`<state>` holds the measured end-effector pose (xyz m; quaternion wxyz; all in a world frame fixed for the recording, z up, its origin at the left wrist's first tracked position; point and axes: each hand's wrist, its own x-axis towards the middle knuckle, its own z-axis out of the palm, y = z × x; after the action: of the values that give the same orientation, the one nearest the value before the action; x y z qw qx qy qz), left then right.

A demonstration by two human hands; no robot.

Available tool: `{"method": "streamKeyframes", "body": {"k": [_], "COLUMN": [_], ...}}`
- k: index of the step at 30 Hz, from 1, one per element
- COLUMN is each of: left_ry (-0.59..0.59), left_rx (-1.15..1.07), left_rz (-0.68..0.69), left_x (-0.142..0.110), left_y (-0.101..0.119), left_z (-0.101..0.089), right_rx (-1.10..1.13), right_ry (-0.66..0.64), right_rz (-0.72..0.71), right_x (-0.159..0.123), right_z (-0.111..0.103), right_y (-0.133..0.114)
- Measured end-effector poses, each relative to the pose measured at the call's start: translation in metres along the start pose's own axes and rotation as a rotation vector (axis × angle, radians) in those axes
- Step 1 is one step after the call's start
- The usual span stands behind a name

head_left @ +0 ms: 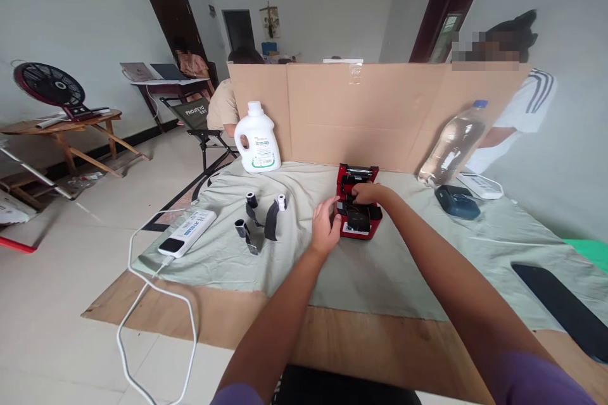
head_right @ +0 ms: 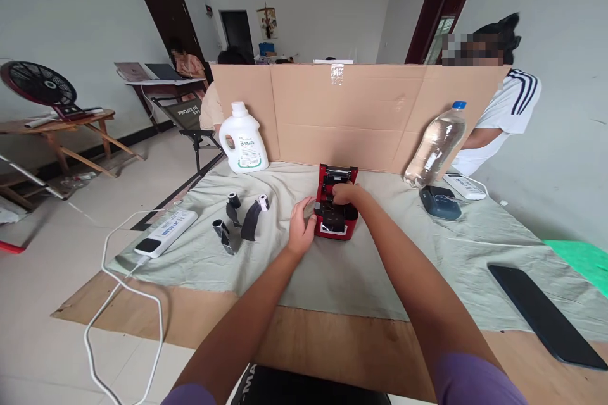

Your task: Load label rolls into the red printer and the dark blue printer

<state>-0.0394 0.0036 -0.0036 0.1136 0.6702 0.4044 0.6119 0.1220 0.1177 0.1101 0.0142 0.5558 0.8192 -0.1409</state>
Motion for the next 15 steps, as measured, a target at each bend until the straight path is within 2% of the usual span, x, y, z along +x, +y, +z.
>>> {"method": "streamKeyframes", "body": {"k": [2, 5, 7, 9, 11, 15], "left_ry": [0.048, 0.159, 0.245, 0.283, 0.237, 0.033], "left_rx": [-0.006, -0.033, -0.037, -0.009, 0.038, 0.119], "left_rz": [-0.017, -0.052, -0.061, -0.032, 0.031, 0.119], "left_x": [0.002, 0.008, 0.014, 0.021, 0.028, 0.037], "left_y": [-0.002, -0.001, 0.004, 0.011, 0.019, 0.026], "left_z": [-0.003, -0.011, -0.021, -0.033, -0.044, -0.059], "right_rx": [0.05, 0.226, 0.358, 0.429, 0.469, 0.532], "right_ry": [0.038, 0.167, 0.24, 0.25, 0.238, 0.234], "right_rz": [-0.011, -0.085, -0.167, -0.247, -0.295, -0.283], "right_x": [-0.017, -0.045, -0.059, -0.068, -0.071, -0.069], "right_z": [-0.011, -0.021, -0.02, -0.014, -0.006, 0.006], "right_y": [0.0, -0.008, -0.021, -0.038, -0.055, -0.071]}}
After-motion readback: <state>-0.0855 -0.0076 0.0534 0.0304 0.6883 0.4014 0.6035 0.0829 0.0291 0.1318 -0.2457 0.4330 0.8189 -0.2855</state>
